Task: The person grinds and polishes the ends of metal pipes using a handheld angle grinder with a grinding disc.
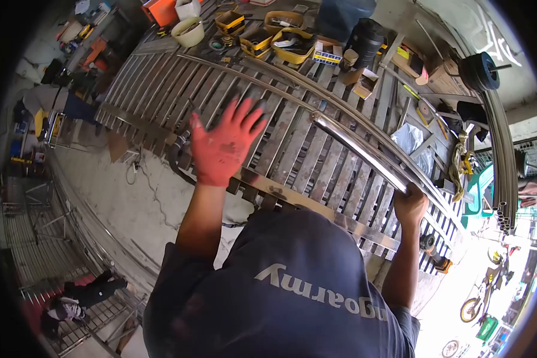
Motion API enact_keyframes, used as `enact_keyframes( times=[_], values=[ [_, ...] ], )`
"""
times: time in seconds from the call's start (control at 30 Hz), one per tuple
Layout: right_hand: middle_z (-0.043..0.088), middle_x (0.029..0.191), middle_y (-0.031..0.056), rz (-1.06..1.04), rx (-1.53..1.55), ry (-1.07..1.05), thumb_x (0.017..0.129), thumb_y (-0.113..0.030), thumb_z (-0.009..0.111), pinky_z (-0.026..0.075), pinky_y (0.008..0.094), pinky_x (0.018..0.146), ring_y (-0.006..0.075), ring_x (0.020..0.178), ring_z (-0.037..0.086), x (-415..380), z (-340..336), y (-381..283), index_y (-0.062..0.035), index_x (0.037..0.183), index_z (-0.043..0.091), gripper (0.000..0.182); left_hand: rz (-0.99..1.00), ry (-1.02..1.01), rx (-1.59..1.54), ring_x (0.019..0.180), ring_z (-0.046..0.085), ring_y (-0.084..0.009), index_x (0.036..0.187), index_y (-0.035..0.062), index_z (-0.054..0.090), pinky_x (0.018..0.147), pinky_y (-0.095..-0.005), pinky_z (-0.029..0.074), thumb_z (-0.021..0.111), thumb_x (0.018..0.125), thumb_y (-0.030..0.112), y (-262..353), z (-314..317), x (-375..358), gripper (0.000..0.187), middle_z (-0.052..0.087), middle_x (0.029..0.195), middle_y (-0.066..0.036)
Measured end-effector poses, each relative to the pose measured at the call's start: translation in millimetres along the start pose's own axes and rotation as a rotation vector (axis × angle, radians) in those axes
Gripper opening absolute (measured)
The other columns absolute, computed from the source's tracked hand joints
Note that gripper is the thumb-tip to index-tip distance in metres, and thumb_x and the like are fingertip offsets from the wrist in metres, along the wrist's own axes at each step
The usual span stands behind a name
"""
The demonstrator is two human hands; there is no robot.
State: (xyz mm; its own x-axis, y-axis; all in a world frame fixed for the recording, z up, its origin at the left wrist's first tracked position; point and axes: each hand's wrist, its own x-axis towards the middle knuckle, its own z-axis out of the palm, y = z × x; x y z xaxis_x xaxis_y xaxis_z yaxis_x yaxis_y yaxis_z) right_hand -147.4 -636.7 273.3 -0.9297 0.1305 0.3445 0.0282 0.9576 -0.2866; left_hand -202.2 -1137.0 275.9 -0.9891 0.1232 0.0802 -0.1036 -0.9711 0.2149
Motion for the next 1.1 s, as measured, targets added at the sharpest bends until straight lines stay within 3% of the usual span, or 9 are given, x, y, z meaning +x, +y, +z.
enact_keyframes(
  times=[0.37, 0.5, 0.53, 0.73, 0.83, 0.9, 0.93, 1.0, 1.1],
  values=[
    [0.060, 0.063, 0.0184, 0.045, 0.055, -0.066, 0.068, -0.006, 0.065, 0.047, 0.0506, 0.058, 0.0445, 0.058, 0.059, -25.9, -10.0, -28.8, -0.0065, 0.068, 0.058, 0.007, -0.177, 0.036, -0.112, 0.167, 0.021, -0.0427, 0.173, 0.0057, 0.033, 0.138, -0.0629, 0.007, 0.029, 0.103, 0.087, -70.7, 34.7, 27.2, 0.107, 0.038, 0.178, -0.014],
    [0.069, 0.071, 0.0186, -0.031, -0.026, -0.156, 0.072, -0.008, 0.069, 0.054, 0.0517, 0.065, 0.0419, 0.067, 0.069, -37.6, 10.4, -37.0, -0.0068, 0.073, 0.066, 0.003, -0.294, -0.110, -0.022, 0.077, 0.064, -0.0311, 0.077, 0.0093, 0.068, 0.107, -0.0521, 0.045, 0.031, 0.113, 0.064, -95.7, 35.8, 19.9, 0.076, 0.065, 0.072, -0.007],
    [0.070, 0.073, 0.0194, -0.012, -0.058, -0.167, 0.073, -0.010, 0.069, 0.056, 0.0521, 0.066, 0.0421, 0.068, 0.070, -37.4, 9.4, -35.2, -0.0071, 0.074, 0.068, 0.003, -0.197, 0.003, 0.126, 0.052, 0.036, -0.0223, 0.057, 0.0141, 0.037, 0.088, -0.0446, 0.047, 0.033, 0.116, 0.051, -96.0, 72.5, 19.0, 0.069, 0.033, 0.051, 0.000],
    [0.072, 0.076, 0.0211, -0.053, -0.042, -0.244, 0.081, -0.013, 0.070, 0.057, 0.0536, 0.071, 0.0442, 0.074, 0.073, -37.6, 5.1, -23.9, -0.0058, 0.078, 0.070, 0.007, 0.045, -0.032, 1.418, 0.069, 0.069, -0.0135, 0.085, -0.0003, 0.076, 0.056, -0.0339, 0.049, 0.070, 0.106, 0.014, -42.6, 117.0, 5.6, 0.026, 0.068, 0.070, -0.008],
    [0.074, 0.079, 0.0212, -0.005, -0.072, -0.324, 0.084, -0.015, 0.070, 0.057, 0.0542, 0.072, 0.0448, 0.076, 0.073, -45.4, 23.6, -5.3, -0.0055, 0.080, 0.070, 0.010, 0.431, -0.533, 1.101, 0.089, 0.069, -0.0227, 0.110, -0.0026, 0.076, 0.078, -0.0345, 0.053, 0.060, 0.112, 0.035, 36.0, 140.6, -10.4, 0.040, 0.074, 0.094, -0.012],
    [0.073, 0.078, 0.0219, 0.011, -0.061, -0.337, 0.081, -0.014, 0.071, 0.057, 0.0545, 0.073, 0.0458, 0.076, 0.072, -45.6, 20.4, -8.7, -0.0055, 0.080, 0.069, 0.009, 0.673, -0.504, 1.098, 0.093, 0.070, -0.0254, 0.122, -0.0060, 0.072, 0.085, -0.0339, 0.053, 0.056, 0.112, 0.040, 63.6, 151.4, -13.6, 0.050, 0.075, 0.106, -0.017],
    [0.071, 0.077, 0.0228, 0.020, -0.044, -0.333, 0.079, -0.013, 0.070, 0.055, 0.0553, 0.072, 0.0472, 0.076, 0.071, -44.8, 19.4, -10.5, -0.0053, 0.079, 0.067, 0.008, 0.842, -0.184, 1.132, 0.097, 0.071, -0.0269, 0.127, -0.0073, 0.071, 0.088, -0.0352, 0.053, 0.055, 0.112, 0.041, 60.1, 152.3, -25.6, 0.053, 0.076, 0.111, -0.018],
    [0.070, 0.077, 0.0243, 0.035, -0.021, -0.317, 0.077, -0.012, 0.070, 0.054, 0.0559, 0.071, 0.0484, 0.077, 0.069, -43.4, 18.7, -11.8, -0.0053, 0.078, 0.066, 0.007, 0.967, -0.074, 1.321, 0.106, 0.071, -0.0294, 0.134, -0.0111, 0.067, 0.093, -0.0383, 0.053, 0.054, 0.112, 0.040, 48.3, 151.3, -26.1, 0.057, 0.075, 0.126, -0.020],
    [0.074, 0.079, 0.0194, 0.026, -0.100, -0.369, 0.079, -0.017, 0.073, 0.059, 0.0525, 0.074, 0.0437, 0.078, 0.074, -37.2, 16.9, -14.3, -0.0066, 0.081, 0.071, 0.010, 1.059, -0.617, 2.107, 0.119, 0.070, -0.0350, 0.149, -0.0062, 0.064, 0.105, -0.0462, 0.053, 0.058, 0.108, 0.038, 1.4, 123.1, -21.9, 0.060, 0.069, 0.146, -0.020]
  ],
)
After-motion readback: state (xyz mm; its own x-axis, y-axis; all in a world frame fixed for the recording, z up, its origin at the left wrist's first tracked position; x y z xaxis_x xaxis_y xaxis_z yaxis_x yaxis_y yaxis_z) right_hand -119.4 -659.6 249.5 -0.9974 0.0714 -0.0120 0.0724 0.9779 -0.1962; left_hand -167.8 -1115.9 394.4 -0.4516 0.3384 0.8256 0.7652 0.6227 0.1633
